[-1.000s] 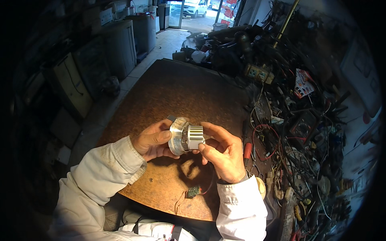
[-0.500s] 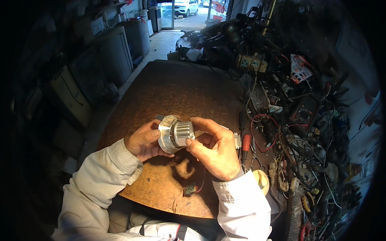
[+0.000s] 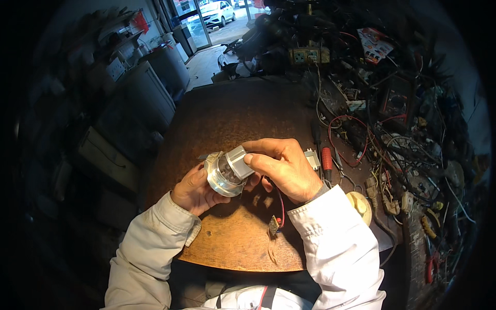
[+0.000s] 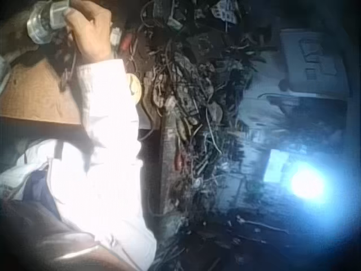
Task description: The person assembles a small electronic device by connecting a green circuit board to wires, attaching a cylindrical metal component, and testing the assembly by connecting a power source. The person then secures the components together and inspects the final assembly.
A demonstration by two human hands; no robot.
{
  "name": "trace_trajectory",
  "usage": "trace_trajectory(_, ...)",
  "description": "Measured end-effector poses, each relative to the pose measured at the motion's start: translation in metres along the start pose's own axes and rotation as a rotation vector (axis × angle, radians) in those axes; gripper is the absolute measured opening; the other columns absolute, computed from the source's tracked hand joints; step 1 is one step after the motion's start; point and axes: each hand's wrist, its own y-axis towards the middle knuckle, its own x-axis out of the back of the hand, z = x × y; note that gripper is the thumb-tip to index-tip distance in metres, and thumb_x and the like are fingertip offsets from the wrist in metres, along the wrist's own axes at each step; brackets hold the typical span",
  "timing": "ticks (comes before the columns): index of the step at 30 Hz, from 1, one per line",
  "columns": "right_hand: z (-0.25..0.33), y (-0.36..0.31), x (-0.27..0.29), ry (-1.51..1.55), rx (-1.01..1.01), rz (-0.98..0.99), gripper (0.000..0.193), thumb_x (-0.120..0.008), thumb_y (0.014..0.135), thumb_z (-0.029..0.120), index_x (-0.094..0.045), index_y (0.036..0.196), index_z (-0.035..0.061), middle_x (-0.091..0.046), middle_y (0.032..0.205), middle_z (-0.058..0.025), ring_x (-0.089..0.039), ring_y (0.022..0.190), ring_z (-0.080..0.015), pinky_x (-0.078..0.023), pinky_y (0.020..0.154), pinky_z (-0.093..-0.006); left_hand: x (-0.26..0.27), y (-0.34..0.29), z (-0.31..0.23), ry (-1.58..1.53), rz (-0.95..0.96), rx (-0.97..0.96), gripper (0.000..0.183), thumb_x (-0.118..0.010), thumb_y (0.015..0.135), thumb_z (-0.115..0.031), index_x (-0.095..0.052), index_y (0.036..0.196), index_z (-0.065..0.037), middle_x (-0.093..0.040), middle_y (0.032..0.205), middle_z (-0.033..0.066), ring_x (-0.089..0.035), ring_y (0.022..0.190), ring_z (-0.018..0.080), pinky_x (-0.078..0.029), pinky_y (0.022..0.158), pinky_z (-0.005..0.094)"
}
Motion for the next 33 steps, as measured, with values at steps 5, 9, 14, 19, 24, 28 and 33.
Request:
trace_trajectory(5,-0.004,0.003,0.006,-0.073,-0.025,0.024,0.050,-0.072,0.099,0.019,-0.064,0.134,-0.0162,-0.075,0.099,-0.0168,-0.068,0.071,-0.0124,-0.052,0.056,-0.0230,0.002,-0.001,0.001,0.058,0.012,0.006,0.086,-0.074,0.099,-0.052,-0.040,0.157,0.002,-0.063,0.141,0.0255,-0.071,0.125,0.0312,-0.068,0.097,0.0367)
trace_trajectory(9,-0.003,0.002,0.006,-0.096,-0.021,0.021,0.052,-0.073,0.098,0.018,-0.063,0.135,-0.0175,-0.075,0.101,-0.0173,-0.068,0.073,-0.0123,-0.052,0.057,-0.0227,0.005,0.000,0.003,0.054,0.019,0.007,0.087,-0.074,0.099,-0.052,-0.040,0.157,0.003,-0.063,0.141,0.0271,-0.071,0.126,0.0318,-0.068,0.097,0.0364)
trace_trajectory(14,-0.001,0.000,0.002,-0.148,0.023,0.026,0.053,-0.074,0.098,0.020,-0.064,0.136,-0.0147,-0.076,0.102,-0.0154,-0.068,0.075,-0.0109,-0.053,0.059,-0.0221,0.003,0.002,0.002,0.043,0.032,0.009,0.089,-0.076,0.097,-0.052,-0.039,0.157,0.003,-0.063,0.139,0.0285,-0.070,0.127,0.0335,-0.068,0.097,0.0365)
trace_trajectory(19,0.005,-0.001,-0.001,-0.200,0.041,0.024,0.053,-0.075,0.096,0.019,-0.065,0.138,-0.0120,-0.078,0.103,-0.0143,-0.070,0.077,-0.0108,-0.054,0.061,-0.0223,0.003,0.002,0.001,0.039,0.019,0.019,0.091,-0.078,0.096,-0.051,-0.038,0.157,0.003,-0.063,0.139,0.0284,-0.070,0.126,0.0351,-0.067,0.098,0.0372)
trace_trajectory(24,0.010,-0.003,-0.004,-0.274,0.055,0.021,0.055,-0.076,0.094,0.017,-0.064,0.139,-0.0114,-0.078,0.101,-0.0141,-0.072,0.077,-0.0111,-0.055,0.062,-0.0231,0.005,0.001,0.002,0.045,-0.003,0.024,0.091,-0.079,0.095,-0.051,-0.038,0.157,0.003,-0.063,0.139,0.0264,-0.070,0.126,0.0354,-0.067,0.099,0.0387)
trace_trajectory(28,0.005,-0.003,-0.002,-0.273,0.074,0.016,0.052,-0.077,0.093,0.017,-0.066,0.133,-0.0132,-0.079,0.097,-0.0208,-0.077,0.075,-0.0175,-0.060,0.066,-0.0286,0.003,-0.001,0.001,0.100,-0.039,0.008,0.085,-0.079,0.096,-0.051,-0.043,0.153,0.001,-0.066,0.136,0.0220,-0.072,0.123,0.0312,-0.068,0.096,0.0382)
trace_trajectory(33,0.003,-0.002,-0.003,-0.250,0.044,0.041,0.054,-0.078,0.093,0.016,-0.064,0.137,-0.0128,-0.079,0.097,-0.0211,-0.077,0.080,-0.0181,-0.060,0.069,-0.0291,-0.003,-0.008,-0.003,0.215,-0.168,-0.047,0.078,-0.078,0.097,-0.053,-0.049,0.147,-0.001,-0.068,0.132,0.0181,-0.073,0.118,0.0247,-0.067,0.092,0.0365)
